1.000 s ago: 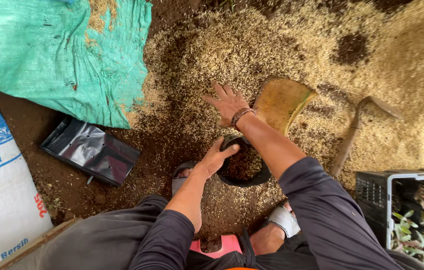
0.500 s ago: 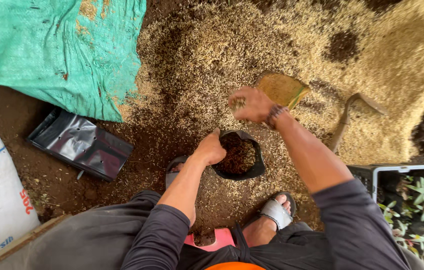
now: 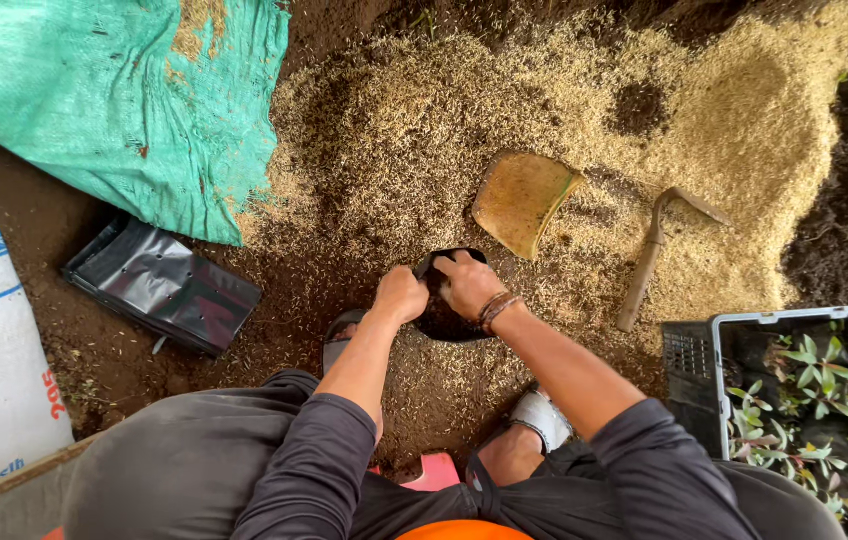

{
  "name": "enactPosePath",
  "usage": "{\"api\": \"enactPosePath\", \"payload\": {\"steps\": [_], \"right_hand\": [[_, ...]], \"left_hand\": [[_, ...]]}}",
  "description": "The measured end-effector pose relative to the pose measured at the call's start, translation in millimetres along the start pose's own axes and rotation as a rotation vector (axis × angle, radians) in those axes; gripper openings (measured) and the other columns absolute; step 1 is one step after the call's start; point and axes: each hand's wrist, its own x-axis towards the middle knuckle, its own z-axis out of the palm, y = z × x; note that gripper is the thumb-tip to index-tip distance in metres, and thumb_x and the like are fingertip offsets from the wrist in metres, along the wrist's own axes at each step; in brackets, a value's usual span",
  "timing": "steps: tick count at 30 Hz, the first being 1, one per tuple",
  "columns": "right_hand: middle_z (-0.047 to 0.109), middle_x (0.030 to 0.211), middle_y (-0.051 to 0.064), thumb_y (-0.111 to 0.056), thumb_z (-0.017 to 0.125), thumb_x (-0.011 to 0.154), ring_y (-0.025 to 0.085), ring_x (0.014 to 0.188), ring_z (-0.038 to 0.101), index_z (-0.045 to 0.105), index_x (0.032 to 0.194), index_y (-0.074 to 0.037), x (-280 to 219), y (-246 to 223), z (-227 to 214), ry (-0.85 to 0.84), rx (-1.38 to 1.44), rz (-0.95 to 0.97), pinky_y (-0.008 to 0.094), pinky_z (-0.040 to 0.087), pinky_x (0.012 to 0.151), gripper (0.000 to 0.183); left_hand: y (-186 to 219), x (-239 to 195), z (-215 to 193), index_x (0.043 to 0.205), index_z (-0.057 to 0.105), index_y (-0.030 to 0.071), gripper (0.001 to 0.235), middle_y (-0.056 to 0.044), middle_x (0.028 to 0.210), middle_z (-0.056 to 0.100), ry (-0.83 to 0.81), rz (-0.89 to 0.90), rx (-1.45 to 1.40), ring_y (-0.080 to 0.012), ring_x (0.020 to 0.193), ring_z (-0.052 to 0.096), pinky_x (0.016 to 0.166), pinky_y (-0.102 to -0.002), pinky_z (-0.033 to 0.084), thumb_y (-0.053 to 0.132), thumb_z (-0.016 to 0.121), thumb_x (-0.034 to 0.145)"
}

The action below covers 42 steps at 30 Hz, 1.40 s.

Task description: The person mixes soil and sawdust with a hoe, then fills black plastic nursery bags with the mixture using a scoop. They place small seedlings into the bags, add more soil, and arrange the filled bags on the ground.

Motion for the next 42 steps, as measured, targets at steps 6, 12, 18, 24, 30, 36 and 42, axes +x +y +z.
{"api": "enactPosePath", "payload": {"steps": [6, 12, 18, 24, 30, 36, 42], "right_hand": [[0.06, 0.12, 0.019, -0.006, 0.057, 0.084, 0.032, 0.103, 0.067, 0.066, 0.111, -0.003, -4, 4, 53, 0.225, -0.127, -0.201, 0.042, 0.06, 0.088, 0.028], [0.052, 0.13, 0.019, -0.01, 0.056, 0.091, 0.033, 0.111, 0.061, 0.065, 0.123, -0.015, -29, 0, 23, 0.044, -0.152, 0.126, 0.045, 0.056, 0.088, 0.033], [0.053, 0.136, 0.017, -0.015, 0.061, 0.091, 0.032, 0.119, 0.06, 0.072, 0.118, -0.011, -38, -1, -11, -0.186, -0.163, -0.099, 0.046, 0.051, 0.1, 0.029], [0.07, 0.123, 0.013, -0.036, 0.056, 0.098, 0.028, 0.1, 0.072, 0.072, 0.119, -0.011, -55, 50, -63, 0.386, 0.325, 0.044, 0.041, 0.058, 0.09, 0.036], [0.066, 0.123, 0.02, -0.041, 0.065, 0.089, 0.035, 0.106, 0.067, 0.068, 0.126, -0.013, -93, 93, -75, 0.334, 0.259, 0.297, 0.046, 0.053, 0.094, 0.047], [0.067, 0.126, 0.019, -0.046, 0.064, 0.091, 0.035, 0.114, 0.063, 0.065, 0.131, -0.017, -165, 168, -103, 0.168, 0.165, 0.344, 0.045, 0.047, 0.104, 0.05], [0.072, 0.119, 0.015, -0.036, 0.058, 0.096, 0.033, 0.106, 0.069, 0.07, 0.127, -0.016, -293, 280, -154, 0.308, 0.066, 0.754, 0.043, 0.054, 0.096, 0.039]], "left_hand": [[2, -4, 3, 0.092, 0.071, -0.005, 0.041, -0.032, 0.098, 0.069, 0.197, 0.007, -0.118, -0.0487, 0.093, 0.066, 0.084, -0.055, 0.052, 0.031, 0.053, 0.1], [9, 1, -1, 0.092, 0.07, -0.004, 0.039, -0.031, 0.093, 0.068, 0.241, 0.021, -0.125, -0.0495, 0.087, 0.066, 0.079, -0.055, 0.054, 0.031, 0.054, 0.097], [27, -18, -11, 0.129, 0.053, -0.016, 0.061, -0.038, 0.128, 0.055, 0.572, 0.397, -0.039, -0.0524, 0.112, 0.056, 0.091, -0.056, 0.047, 0.02, 0.068, 0.082], [74, -54, -21, 0.123, 0.063, 0.007, 0.03, -0.016, 0.128, 0.063, 0.297, 0.296, 0.074, -0.0343, 0.122, 0.06, 0.103, -0.045, 0.049, 0.021, 0.06, 0.097], [69, -60, 15, 0.141, 0.051, 0.011, 0.058, -0.016, 0.146, 0.047, -0.044, 0.285, 0.49, -0.0392, 0.137, 0.042, 0.108, -0.05, 0.042, 0.032, 0.065, 0.089], [39, -24, 40, 0.152, 0.039, 0.008, 0.072, -0.019, 0.163, 0.019, -0.279, 0.22, 0.616, -0.0385, 0.151, 0.015, 0.124, -0.045, 0.018, 0.015, 0.056, 0.082], [55, -15, 37, 0.137, 0.057, -0.001, 0.058, -0.019, 0.159, 0.037, -0.357, 0.101, 0.748, -0.0401, 0.151, 0.027, 0.122, -0.047, 0.03, 0.007, 0.052, 0.08]]}}
